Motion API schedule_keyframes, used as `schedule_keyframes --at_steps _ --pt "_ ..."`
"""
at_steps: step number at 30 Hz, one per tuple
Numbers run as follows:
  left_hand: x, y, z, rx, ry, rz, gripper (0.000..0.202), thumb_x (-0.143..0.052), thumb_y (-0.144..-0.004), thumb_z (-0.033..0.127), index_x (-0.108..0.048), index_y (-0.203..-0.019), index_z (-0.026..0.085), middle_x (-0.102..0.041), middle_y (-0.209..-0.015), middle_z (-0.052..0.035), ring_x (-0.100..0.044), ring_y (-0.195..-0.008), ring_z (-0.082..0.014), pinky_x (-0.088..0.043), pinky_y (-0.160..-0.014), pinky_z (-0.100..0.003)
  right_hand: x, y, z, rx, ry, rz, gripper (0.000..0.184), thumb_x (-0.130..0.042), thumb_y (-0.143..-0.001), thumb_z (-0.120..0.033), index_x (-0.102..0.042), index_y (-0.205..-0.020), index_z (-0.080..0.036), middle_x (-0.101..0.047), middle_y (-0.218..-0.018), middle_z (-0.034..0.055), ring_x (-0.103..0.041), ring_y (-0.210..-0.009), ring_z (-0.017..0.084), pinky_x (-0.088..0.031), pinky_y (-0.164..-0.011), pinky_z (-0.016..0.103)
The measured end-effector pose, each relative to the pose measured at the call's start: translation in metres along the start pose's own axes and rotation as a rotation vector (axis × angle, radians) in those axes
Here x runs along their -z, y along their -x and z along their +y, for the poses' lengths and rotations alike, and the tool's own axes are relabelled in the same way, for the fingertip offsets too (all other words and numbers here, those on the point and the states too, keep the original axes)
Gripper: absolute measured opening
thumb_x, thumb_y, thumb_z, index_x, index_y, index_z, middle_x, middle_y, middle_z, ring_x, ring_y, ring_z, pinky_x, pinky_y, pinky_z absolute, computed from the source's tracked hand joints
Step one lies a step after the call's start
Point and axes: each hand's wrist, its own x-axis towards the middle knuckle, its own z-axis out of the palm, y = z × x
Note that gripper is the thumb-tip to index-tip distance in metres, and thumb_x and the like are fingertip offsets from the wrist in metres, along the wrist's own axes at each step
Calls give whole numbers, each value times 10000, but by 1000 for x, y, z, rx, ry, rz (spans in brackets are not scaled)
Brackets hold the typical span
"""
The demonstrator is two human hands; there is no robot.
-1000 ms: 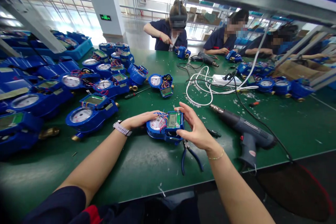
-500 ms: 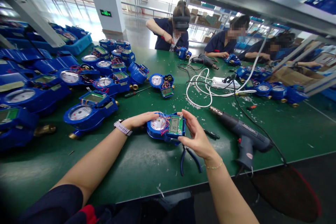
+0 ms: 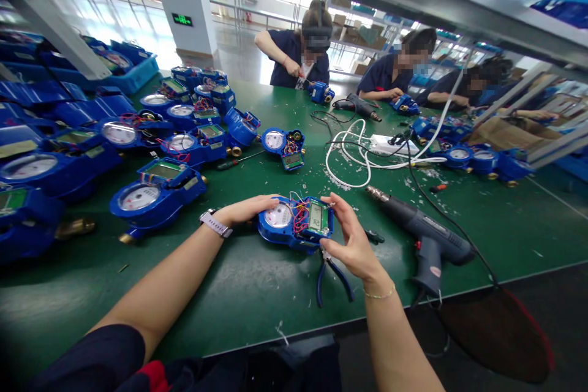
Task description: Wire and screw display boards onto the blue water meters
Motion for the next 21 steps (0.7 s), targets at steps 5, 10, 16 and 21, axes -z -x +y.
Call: schedule_keyframes --at_steps 5,10,16,21 --pt "0 -1 -1 -2 0 4 611 -457 -895 615 -575 -1290 165 -568 -1409 -75 -509 -1271 -270 -348 -1109 -354 2 -7 -18 4 198 -30 808 -690 -828 -242 -273 -1518 -301 -416 -1496 58 -338 -1419 250 -225 -1213 466" --pt "-1 -1 0 16 13 18 622 -460 -882 631 -592 -1259 153 -618 -1337 -84 -557 -1187 -272 -402 -1049 -365 10 -13 -18 -96 336 -174 854 -698 -810 -279 -252 -1538 -271 -417 -1499 78 -359 -1405 273 -217 -1207 505" --pt "-1 0 3 29 36 38 565 -500 -874 605 -631 -1192 157 -640 -1300 -78 -554 -1178 -265 -399 -1037 -342 5 1 -8 -79 371 -95 862 -647 -888 -420 -124 -1565 -322 -264 -1592 74 -228 -1468 280 -162 -1202 562" --pt "-3 1 3 36 62 28 587 -483 -882 601 -603 -1233 146 -631 -1316 -89 -565 -1171 -265 -406 -1032 -357 -11 9 -6 154 619 86 594 -586 -917 -502 -416 -1465 -347 -207 -1612 45 -201 -1470 325 -168 -1182 607"
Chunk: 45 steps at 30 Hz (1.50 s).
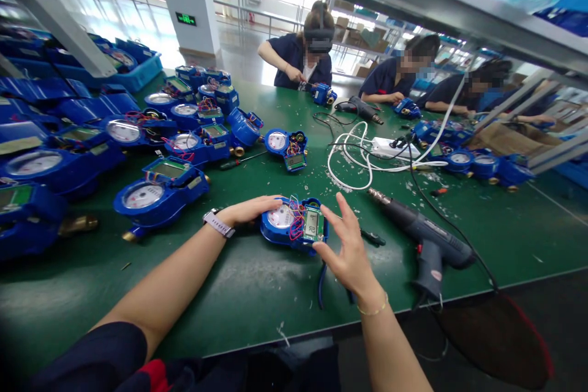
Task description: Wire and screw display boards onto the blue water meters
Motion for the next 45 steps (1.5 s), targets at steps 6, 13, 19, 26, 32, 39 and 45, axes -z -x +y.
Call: schedule_keyframes --at_steps 6,13,19,26,32,39,45 --pt "-1 0 0 -2 15 -9 570 -475 -897 582 -585 -1256 153 -637 -1309 -95 -573 -1164 -259 -414 -1021 -361 -1 -3 -2 49 114 18 418 -539 -953 -428 -566 -1349 -296 -344 -1547 91 -314 -1421 320 -293 -1130 611" --pt "-1 2 1 4 3 -11 585 -483 -888 605 -590 -1256 164 -636 -1301 -83 -569 -1159 -262 -425 -1004 -352 17 -35 -18 198 523 -69 292 -517 -866 -130 -734 -1030 -237 -518 -1414 110 -358 -1390 352 -288 -1101 650" --pt "0 4 5 -3 -14 -6 562 -495 -871 640 -645 -1171 189 -662 -1246 -61 -565 -1148 -269 -417 -1018 -344 19 -63 -30 276 718 -272 248 -535 -803 -25 -722 -819 -187 -637 -1243 140 -410 -1351 358 -294 -1120 617" --pt "-2 8 10 27 27 -70 600 -526 -859 629 -605 -1246 178 -657 -1262 -88 -594 -1118 -267 -458 -972 -357 33 -62 -28 244 512 -248 191 -458 -897 -88 -611 -915 -201 -631 -1266 119 -472 -1314 312 -332 -1100 607" --pt "-1 15 6 149 61 -162 745 -643 -793 601 -471 -1414 227 -599 -1369 -92 -584 -1189 -292 -465 -994 -385 53 -4 -15 -148 30 236 76 -579 -877 -300 -566 -914 -236 -476 -1439 99 -464 -1309 306 -331 -1125 552" --pt "-31 33 -1 96 204 -150 942 -630 -841 561 -118 -1560 232 -273 -1615 -109 -334 -1452 -303 -252 -1207 -441 -14 72 -39 -861 -999 109 582 -693 -816 -556 -550 -1289 -249 -547 -1390 141 -543 -1258 311 -358 -1118 565" --pt "-89 82 -11 34 203 145 966 -535 -887 571 71 -1555 226 -155 -1652 -76 -182 -1514 -280 -145 -1252 -411 -61 57 -80 -826 -1225 223 606 -740 -745 -605 -607 -1234 -273 -595 -1347 74 -506 -1298 298 -281 -1179 524"
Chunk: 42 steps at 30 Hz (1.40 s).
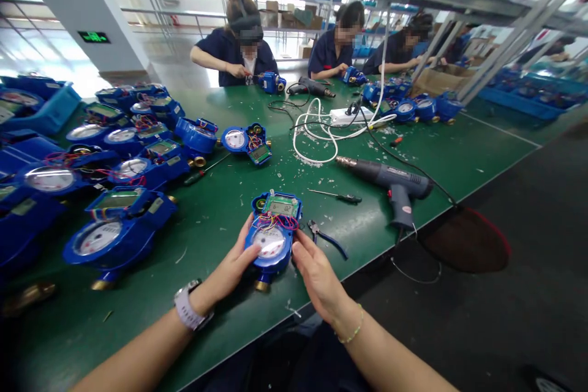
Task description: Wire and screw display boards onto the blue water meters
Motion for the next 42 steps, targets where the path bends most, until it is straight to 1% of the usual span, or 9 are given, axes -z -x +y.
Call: schedule_keyframes --at_steps 3,7,10,14,20,25,31,37,42 --pt "-18 28 -7 -19 20 75 1007 -542 -874 571 142 -1538 250 -136 -1656 -66 -153 -1522 -271 -170 -1252 -403 -17 -2 2 2 -75 14 603 -786 -726 -521 -597 -1233 -255 -637 -1285 61 -547 -1249 289 -348 -1153 486" --pt "-27 44 -9 -27 86 93 1044 -563 -864 568 201 -1515 283 -241 -1624 -79 -254 -1493 -275 -215 -1241 -423 -26 -2 4 -82 -146 15 549 -816 -702 -465 -637 -1152 -205 -689 -1179 76 -610 -1147 295 -409 -1099 467" --pt "-28 45 -9 -75 161 91 1045 -608 -858 535 153 -1526 279 -310 -1592 -102 -320 -1462 -281 -227 -1233 -442 -28 0 5 -118 -159 27 507 -817 -699 -466 -659 -1086 -178 -713 -1104 80 -644 -1072 283 -440 -1055 438" --pt "-29 47 -10 -154 197 129 978 -618 -874 485 49 -1544 233 -359 -1555 -148 -378 -1423 -313 -272 -1200 -485 -28 7 7 -118 -158 43 593 -831 -689 -415 -605 -1181 -172 -701 -1137 82 -644 -1066 261 -449 -1021 405" --pt "-27 50 -13 -176 145 100 999 -641 -856 496 35 -1546 237 -411 -1500 -168 -445 -1362 -340 -343 -1144 -515 -26 18 15 -79 -202 48 637 -824 -704 -400 -552 -1256 -231 -673 -1199 72 -627 -1097 252 -455 -1005 399" --pt "-25 52 -15 -220 114 86 973 -632 -866 487 27 -1545 262 -369 -1533 -163 -424 -1382 -344 -300 -1170 -539 -26 26 20 -75 -205 21 733 -821 -705 -451 -483 -1322 -244 -648 -1237 82 -611 -1128 269 -438 -1032 441" --pt "-25 57 -18 -296 124 37 924 -622 -879 458 6 -1543 320 -327 -1572 -129 -416 -1400 -322 -345 -1165 -506 -25 37 24 -48 -193 -26 720 -829 -703 -471 -483 -1285 -228 -625 -1266 106 -584 -1179 292 -390 -1081 484" --pt "-24 59 -19 -335 114 13 919 -621 -884 427 -3 -1551 291 -341 -1562 -156 -442 -1386 -336 -380 -1148 -513 -27 42 22 -5 -219 -78 804 -839 -717 -437 -407 -1366 -242 -508 -1420 107 -502 -1289 268 -342 -1127 468" --pt "-25 60 -20 -407 121 6 911 -622 -882 420 -20 -1554 299 -336 -1569 -143 -409 -1409 -340 -367 -1160 -511 -30 47 17 10 -213 -113 853 -852 -706 -451 -374 -1380 -239 -499 -1424 123 -515 -1278 273 -363 -1112 484"
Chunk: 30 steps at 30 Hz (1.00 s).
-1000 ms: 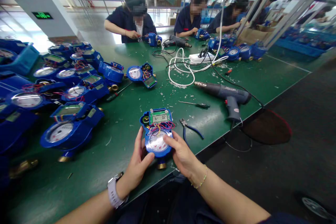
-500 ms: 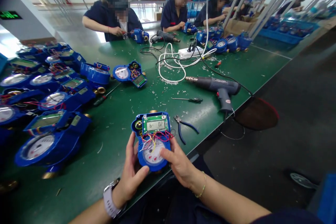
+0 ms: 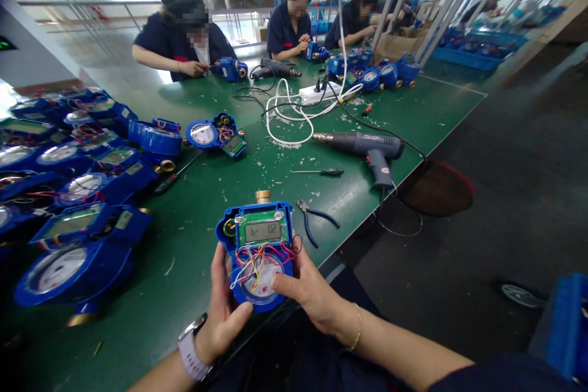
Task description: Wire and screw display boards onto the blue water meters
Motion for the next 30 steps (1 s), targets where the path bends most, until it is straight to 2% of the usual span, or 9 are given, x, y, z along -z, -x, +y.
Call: schedule_keyframes --at_steps 7,15,23,30 --pt "-1 5 -2 -59 -24 -71 924 -622 -877 396 9 -1550 333 -268 -1605 -116 -345 -1447 -333 -305 -1190 -526 1 15 0 49 72 6 841 -840 -714 -485 -395 -1387 -246 -485 -1436 115 -490 -1298 276 -357 -1117 476" --pt "-2 9 -7 -138 -51 -156 966 -631 -857 423 14 -1558 261 -238 -1609 -142 -267 -1474 -370 -230 -1214 -554 -6 34 0 120 81 35 913 -862 -684 -479 -372 -1416 -241 -497 -1423 122 -483 -1303 278 -354 -1119 470" --pt "-4 10 -10 -111 -40 -219 994 -625 -854 430 43 -1556 209 -233 -1602 -183 -288 -1463 -381 -246 -1205 -564 -9 47 2 150 51 107 868 -869 -682 -460 -407 -1381 -234 -526 -1396 119 -510 -1278 274 -346 -1120 463" --pt "-3 10 -9 -74 -24 -215 990 -642 -844 437 6 -1560 223 -253 -1600 -169 -289 -1462 -386 -244 -1209 -556 -10 45 5 170 6 125 865 -878 -681 -423 -395 -1369 -218 -526 -1394 126 -517 -1272 265 -329 -1133 457"
